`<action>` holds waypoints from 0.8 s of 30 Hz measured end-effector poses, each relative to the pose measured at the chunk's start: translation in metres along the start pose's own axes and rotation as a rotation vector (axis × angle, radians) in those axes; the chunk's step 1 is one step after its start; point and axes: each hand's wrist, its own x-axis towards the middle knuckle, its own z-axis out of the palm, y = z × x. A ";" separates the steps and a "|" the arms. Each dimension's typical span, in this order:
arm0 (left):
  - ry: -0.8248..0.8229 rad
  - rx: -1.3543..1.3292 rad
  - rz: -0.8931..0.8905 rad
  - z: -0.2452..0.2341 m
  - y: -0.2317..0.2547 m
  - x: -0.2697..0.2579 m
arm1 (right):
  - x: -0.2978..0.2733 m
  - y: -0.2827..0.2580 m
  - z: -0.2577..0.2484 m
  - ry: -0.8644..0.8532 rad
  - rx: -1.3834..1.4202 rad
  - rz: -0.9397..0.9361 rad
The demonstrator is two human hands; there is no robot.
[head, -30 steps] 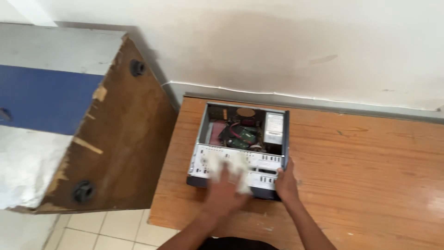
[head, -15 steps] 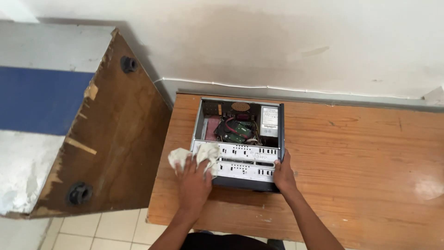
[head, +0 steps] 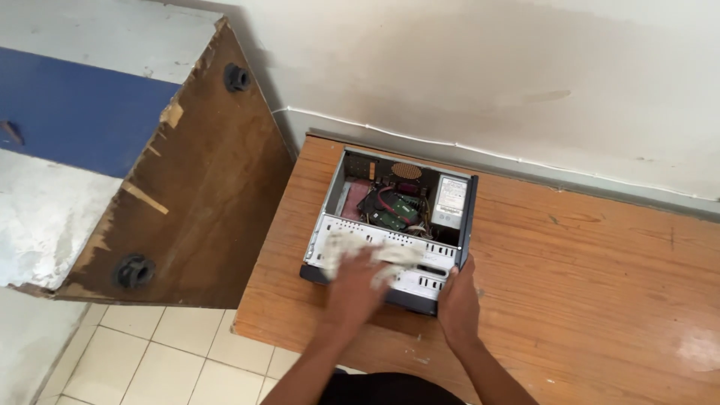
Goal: The person wipes the exterior and interior surfaces of an open computer case using a white cloth. They hold the case steady with one hand while cleaning the metal chassis and edges with the other hand.
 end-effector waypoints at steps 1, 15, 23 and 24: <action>0.001 -0.001 0.001 0.000 -0.011 -0.004 | -0.001 -0.006 -0.003 0.001 -0.001 -0.001; 0.458 0.032 -0.043 0.001 -0.021 0.006 | 0.007 -0.002 -0.003 -0.008 -0.023 0.086; 0.430 -0.389 -0.124 -0.048 0.007 0.011 | 0.012 -0.011 -0.013 -0.058 -0.018 0.201; 0.499 -0.420 -0.133 -0.056 0.007 0.008 | 0.014 -0.013 -0.012 -0.071 -0.091 0.295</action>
